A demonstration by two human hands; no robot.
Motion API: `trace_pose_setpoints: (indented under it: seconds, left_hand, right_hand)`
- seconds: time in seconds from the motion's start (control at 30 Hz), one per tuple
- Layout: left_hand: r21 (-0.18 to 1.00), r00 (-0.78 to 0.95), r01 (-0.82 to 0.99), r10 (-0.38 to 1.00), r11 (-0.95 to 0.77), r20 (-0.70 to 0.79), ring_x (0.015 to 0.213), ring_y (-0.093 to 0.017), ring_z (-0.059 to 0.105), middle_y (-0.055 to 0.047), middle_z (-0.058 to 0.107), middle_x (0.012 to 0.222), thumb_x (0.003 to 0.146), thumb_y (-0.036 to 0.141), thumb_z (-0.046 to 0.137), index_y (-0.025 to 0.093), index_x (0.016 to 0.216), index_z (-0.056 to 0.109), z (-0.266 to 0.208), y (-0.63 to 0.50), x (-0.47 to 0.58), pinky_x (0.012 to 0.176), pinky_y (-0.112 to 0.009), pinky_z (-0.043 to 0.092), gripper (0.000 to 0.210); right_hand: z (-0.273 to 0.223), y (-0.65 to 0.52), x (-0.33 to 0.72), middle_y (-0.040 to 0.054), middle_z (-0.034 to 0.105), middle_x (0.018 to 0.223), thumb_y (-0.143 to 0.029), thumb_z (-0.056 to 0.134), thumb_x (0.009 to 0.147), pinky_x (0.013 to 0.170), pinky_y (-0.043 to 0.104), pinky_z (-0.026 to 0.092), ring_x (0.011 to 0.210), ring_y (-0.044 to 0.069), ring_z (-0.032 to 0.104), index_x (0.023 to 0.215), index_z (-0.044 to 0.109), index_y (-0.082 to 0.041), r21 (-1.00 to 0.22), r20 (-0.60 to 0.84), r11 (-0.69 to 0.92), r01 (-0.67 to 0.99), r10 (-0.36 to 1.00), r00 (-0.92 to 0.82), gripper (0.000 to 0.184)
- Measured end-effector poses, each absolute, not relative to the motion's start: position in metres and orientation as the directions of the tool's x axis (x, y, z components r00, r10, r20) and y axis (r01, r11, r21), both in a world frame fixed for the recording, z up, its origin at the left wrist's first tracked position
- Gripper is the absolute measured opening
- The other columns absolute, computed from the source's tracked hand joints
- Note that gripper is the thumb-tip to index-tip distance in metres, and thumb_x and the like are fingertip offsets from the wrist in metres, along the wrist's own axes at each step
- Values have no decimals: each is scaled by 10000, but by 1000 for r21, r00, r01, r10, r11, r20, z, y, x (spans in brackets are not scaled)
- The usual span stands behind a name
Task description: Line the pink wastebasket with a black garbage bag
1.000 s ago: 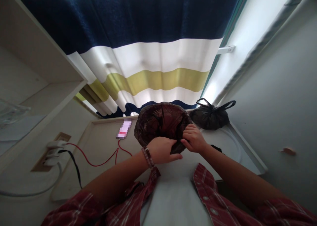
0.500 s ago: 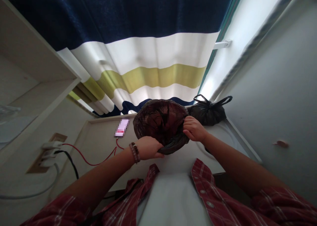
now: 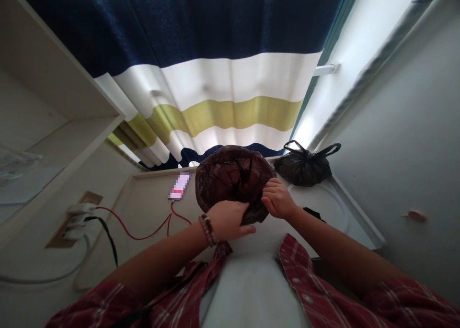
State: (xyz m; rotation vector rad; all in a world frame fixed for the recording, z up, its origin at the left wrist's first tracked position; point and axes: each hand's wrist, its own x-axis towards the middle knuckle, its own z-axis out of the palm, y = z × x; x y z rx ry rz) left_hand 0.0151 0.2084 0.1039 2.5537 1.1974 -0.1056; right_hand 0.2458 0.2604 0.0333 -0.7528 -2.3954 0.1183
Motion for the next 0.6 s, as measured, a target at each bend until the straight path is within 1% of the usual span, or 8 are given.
trace_pose_setpoints:
  seconds: [0.07, 0.13, 0.2, 0.43, 0.6]
  left_hand:
    - [224, 600, 798, 769, -559, -221, 907, -288, 675, -122, 703, 1025, 839, 632, 518, 178, 1181, 622, 96, 202, 30, 797, -366, 505, 578]
    - [192, 583, 812, 768, -551, -264, 838, -285, 683, -111, 713, 937, 882, 603, 464, 191, 1058, 669, 90, 201, 36, 732, -368, 512, 493]
    - [168, 588, 808, 753, -565, -295, 811, -281, 685, -106, 715, 890, 908, 576, 433, 197, 989, 690, 90, 203, 34, 706, -365, 512, 465]
    - [160, 654, 749, 680, -642, -331, 808, -276, 691, -97, 722, 878, 888, 585, 484, 216, 986, 711, 96, 212, 13, 690, -344, 510, 444]
    - [172, 684, 719, 639, -674, -352, 817, -272, 692, -74, 728, 882, 875, 594, 509, 249, 1034, 705, 97, 218, -3, 688, -335, 503, 427]
  right_hand:
    - [33, 259, 245, 25, 497, 609, -286, 402, 932, 759, 398, 310, 652, 170, 399, 608, 426, -204, -255, 534, 832, 493, 546, -645, 336]
    - [34, 258, 245, 26, 501, 612, -286, 405, 933, 759, 397, 310, 660, 171, 407, 613, 436, -203, -251, 527, 833, 493, 545, -652, 332]
    - [35, 259, 247, 27, 506, 620, -293, 411, 934, 760, 395, 311, 669, 174, 417, 621, 448, -203, -242, 513, 841, 485, 535, -672, 327]
    - [36, 269, 256, 27, 502, 637, -299, 417, 933, 762, 387, 320, 681, 175, 426, 637, 454, -201, -207, 478, 857, 471, 509, -716, 314]
    - [40, 267, 255, 28, 515, 645, -296, 417, 934, 768, 382, 319, 691, 173, 438, 640, 460, -197, -206, 455, 851, 483, 520, -723, 313]
